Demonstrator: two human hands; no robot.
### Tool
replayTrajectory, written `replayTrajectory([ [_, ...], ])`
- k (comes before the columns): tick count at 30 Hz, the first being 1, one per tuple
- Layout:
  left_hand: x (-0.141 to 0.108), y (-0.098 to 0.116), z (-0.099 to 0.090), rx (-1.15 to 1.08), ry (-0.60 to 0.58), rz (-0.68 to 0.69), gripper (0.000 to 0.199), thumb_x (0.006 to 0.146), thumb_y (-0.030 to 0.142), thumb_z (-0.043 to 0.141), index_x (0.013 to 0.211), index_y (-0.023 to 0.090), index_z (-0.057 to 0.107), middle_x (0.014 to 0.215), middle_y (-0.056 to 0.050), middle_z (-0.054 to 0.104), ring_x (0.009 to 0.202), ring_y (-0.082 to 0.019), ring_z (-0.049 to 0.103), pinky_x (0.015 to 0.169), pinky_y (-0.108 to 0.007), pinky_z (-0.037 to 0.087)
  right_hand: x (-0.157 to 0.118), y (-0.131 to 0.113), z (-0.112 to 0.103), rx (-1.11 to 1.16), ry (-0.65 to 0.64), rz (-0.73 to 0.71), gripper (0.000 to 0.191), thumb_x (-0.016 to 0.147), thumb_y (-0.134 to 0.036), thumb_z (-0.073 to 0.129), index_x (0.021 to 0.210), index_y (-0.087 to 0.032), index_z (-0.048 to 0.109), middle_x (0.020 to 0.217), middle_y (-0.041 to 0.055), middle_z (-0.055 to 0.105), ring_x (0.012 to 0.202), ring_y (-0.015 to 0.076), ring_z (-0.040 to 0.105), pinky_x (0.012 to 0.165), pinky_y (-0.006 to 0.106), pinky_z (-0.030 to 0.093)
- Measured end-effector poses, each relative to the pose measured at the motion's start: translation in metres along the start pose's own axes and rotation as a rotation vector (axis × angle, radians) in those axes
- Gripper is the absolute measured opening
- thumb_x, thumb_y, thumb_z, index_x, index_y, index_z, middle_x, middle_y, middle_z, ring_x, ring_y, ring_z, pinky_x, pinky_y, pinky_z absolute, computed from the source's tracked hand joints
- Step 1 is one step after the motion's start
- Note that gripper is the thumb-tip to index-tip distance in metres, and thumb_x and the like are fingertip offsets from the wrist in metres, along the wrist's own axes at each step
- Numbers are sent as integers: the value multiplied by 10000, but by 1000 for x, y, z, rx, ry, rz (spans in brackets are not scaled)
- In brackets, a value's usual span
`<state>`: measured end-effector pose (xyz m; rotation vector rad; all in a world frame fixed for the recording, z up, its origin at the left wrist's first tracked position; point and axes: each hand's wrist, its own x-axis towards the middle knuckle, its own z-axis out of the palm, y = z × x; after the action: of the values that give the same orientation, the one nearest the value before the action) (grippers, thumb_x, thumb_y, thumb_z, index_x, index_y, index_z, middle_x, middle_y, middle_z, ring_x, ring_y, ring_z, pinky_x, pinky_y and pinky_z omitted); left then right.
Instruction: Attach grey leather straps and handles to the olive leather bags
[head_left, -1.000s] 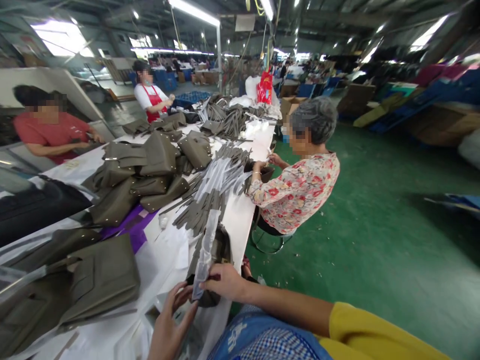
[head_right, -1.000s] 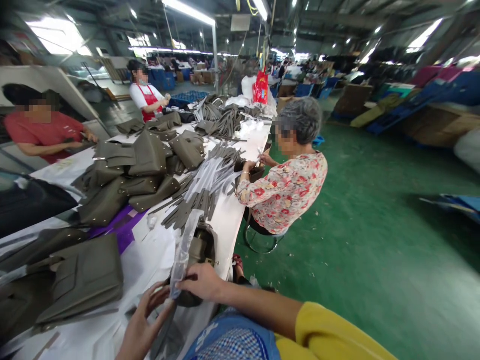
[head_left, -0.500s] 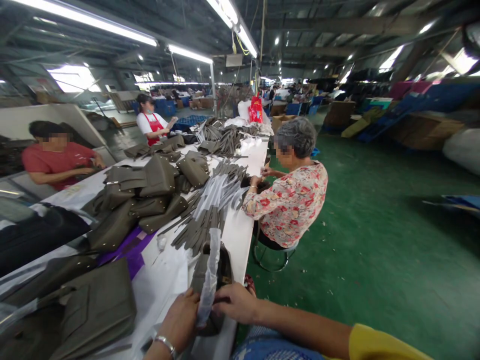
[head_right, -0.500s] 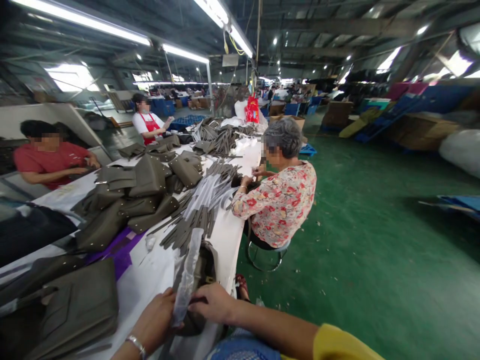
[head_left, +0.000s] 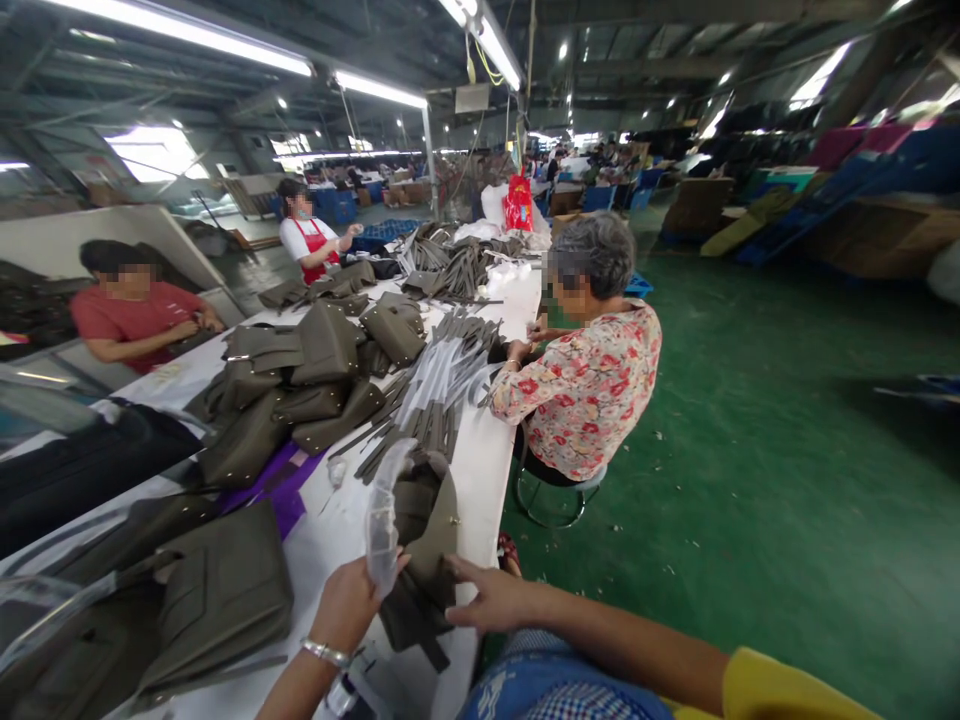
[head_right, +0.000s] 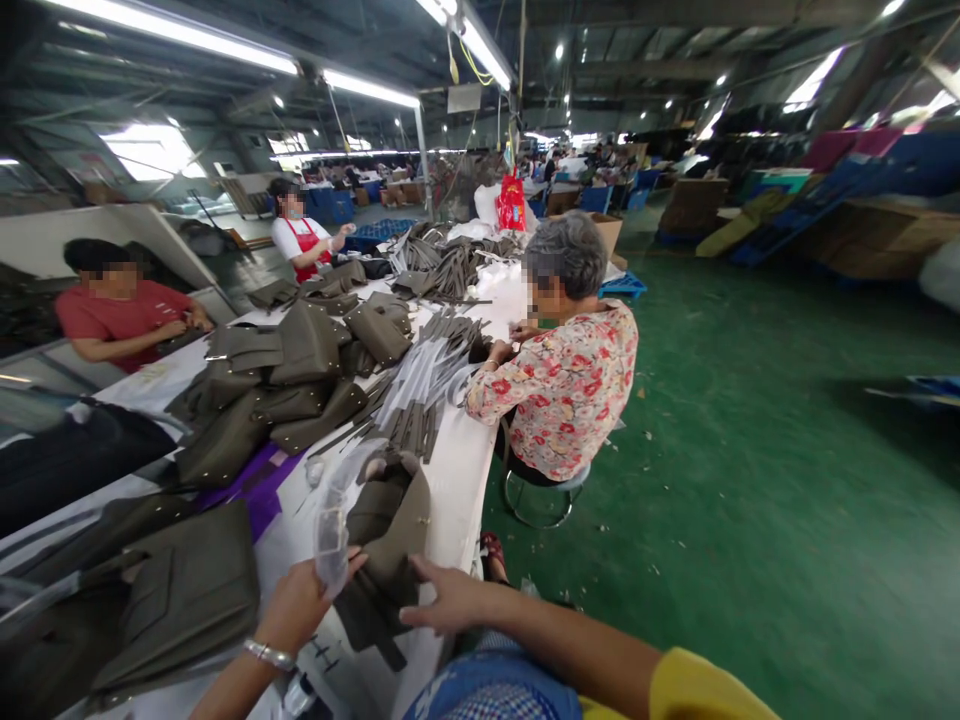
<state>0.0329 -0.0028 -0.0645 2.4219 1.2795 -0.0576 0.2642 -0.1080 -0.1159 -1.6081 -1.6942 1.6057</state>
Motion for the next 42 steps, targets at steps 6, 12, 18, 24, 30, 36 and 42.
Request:
replayTrajectory([
  [6, -6, 9, -8, -67, 280, 19, 355, 853, 296, 410, 1082, 253, 677, 1147, -79, 663, 988, -285, 642, 831, -382, 506, 42, -15, -14, 39, 195, -182, 878, 710, -516, 661, 1441, -287, 233, 1345, 77, 501, 937, 216, 645, 820, 329, 513],
  [12, -1, 5, -7, -416, 566, -467, 393, 815, 488, 466, 923, 195, 703, 894, -80, 723, 951, -279, 637, 908, -396, 465, 60, -29, -30, -144, 488, -391, 315, 845, -278, 547, 1150, -231, 607, 1148, 65, 641, 1067, 213, 578, 961, 378, 440],
  [18, 3, 0, 12, -801, 623, -511, 390, 798, 512, 521, 904, 176, 688, 937, -66, 707, 964, -232, 623, 929, -351, 455, 42, -38, -17, -155, 480, -463, 260, 888, -348, 492, 1090, -246, 621, 1085, 54, 656, 1028, 200, 580, 923, 367, 450],
  [24, 5, 21, 29, -790, 497, -404, 321, 798, 454, 548, 857, 169, 685, 874, -51, 704, 895, -203, 629, 882, -320, 468, 47, -42, -3, -138, 435, -415, 234, 827, -370, 584, 1009, -225, 608, 961, 35, 658, 908, 179, 594, 818, 318, 461],
  [30, 1, 31, 53, -717, 436, -391, 299, 790, 422, 569, 912, 170, 674, 927, -66, 701, 919, -201, 630, 906, -345, 463, 55, -24, 3, -86, 287, -310, 108, 777, -299, 624, 817, -200, 634, 762, 2, 635, 693, 141, 568, 636, 262, 439],
  [36, -12, 34, 69, -735, 319, -272, 323, 742, 353, 649, 1024, 198, 672, 1069, -78, 680, 1085, -238, 581, 1024, -391, 384, 49, -4, 16, 143, 293, -253, 163, 790, -263, 573, 896, -194, 675, 865, 26, 681, 793, 167, 616, 753, 301, 486],
  [42, -21, 37, 83, -664, 369, -407, 298, 750, 365, 647, 982, 184, 694, 1043, -99, 697, 1061, -268, 599, 990, -421, 408, 46, 2, 20, 163, 324, -266, 181, 794, -300, 577, 903, -203, 683, 895, 26, 693, 847, 178, 622, 791, 306, 484],
])
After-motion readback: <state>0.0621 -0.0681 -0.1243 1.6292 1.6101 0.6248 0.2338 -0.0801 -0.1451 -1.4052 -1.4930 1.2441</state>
